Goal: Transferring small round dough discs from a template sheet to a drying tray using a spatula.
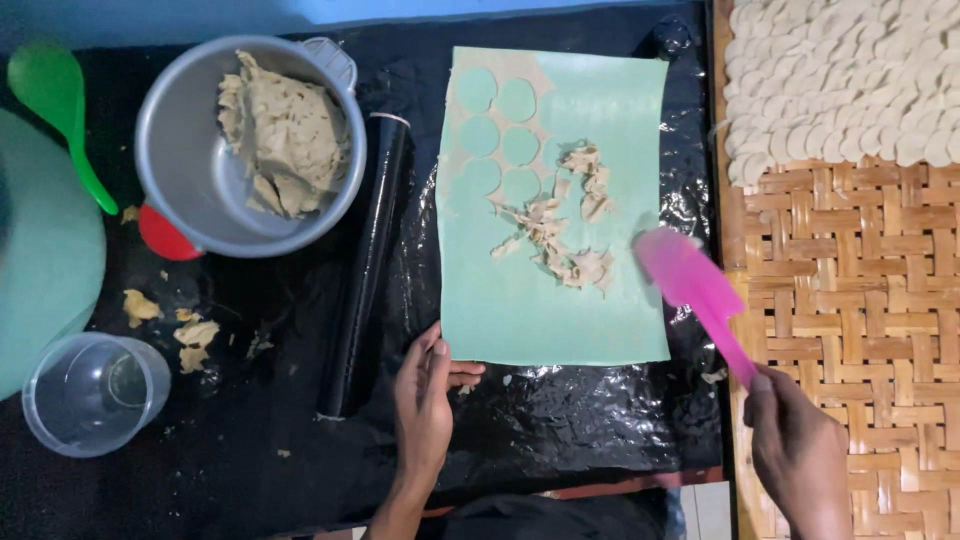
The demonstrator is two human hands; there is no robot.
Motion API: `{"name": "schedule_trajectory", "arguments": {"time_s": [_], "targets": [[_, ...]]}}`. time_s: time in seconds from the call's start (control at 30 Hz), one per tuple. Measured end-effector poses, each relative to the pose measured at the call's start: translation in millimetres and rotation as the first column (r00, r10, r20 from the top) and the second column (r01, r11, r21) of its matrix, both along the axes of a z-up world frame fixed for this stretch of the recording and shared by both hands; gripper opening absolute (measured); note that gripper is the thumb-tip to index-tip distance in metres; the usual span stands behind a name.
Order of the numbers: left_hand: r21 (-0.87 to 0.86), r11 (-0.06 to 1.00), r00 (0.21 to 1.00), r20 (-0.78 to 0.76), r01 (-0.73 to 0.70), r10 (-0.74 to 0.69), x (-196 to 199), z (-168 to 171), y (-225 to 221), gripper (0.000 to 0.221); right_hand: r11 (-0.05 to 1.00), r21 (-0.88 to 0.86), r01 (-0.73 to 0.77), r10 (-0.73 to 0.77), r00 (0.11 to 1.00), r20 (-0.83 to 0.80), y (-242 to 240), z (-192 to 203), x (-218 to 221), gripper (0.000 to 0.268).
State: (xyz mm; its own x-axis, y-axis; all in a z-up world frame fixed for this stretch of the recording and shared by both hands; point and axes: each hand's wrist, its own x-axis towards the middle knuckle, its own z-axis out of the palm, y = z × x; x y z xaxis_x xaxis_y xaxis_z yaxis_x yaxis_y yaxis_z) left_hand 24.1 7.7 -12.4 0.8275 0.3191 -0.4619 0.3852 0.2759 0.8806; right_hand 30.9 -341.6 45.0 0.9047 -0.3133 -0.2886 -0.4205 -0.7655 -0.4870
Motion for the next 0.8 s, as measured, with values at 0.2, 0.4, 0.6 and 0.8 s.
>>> {"name": "schedule_trajectory", "arguments": {"time_s": [0.2,0.4,0.6,0.8], "targets": [[0.021,1.0,0.999,0.045,0.009,-0.01,-1.2,-1.5,-3.1,0.046,0.97,-0.074,-0.23,0.24,0.952,0.187,-6.6,-40.8,-8.4,0.03],[0.025,1.0,0.999,0.043,0.017,-0.018,-2.1,-2.0,-1.4,0.046,0.933,-0.192,-0.303,0.357,0.839,0.411,20.2,-7.2,2.8,0.033],[0.043,0.999,1.0,0.001,0.029,-0.029,0.5,-6.4,-5.2,0.048,0.979,0.147,-0.144,0.109,0.969,0.224,49.4,-24.7,34.9,0.025],[0.036,0.999,0.999,0.031,0.039,-0.04,-2.4,-10.0,-2.6,0.048,0.944,0.262,-0.203,0.236,0.967,-0.1,56.6,-28.5,42.6,0.034]]}}
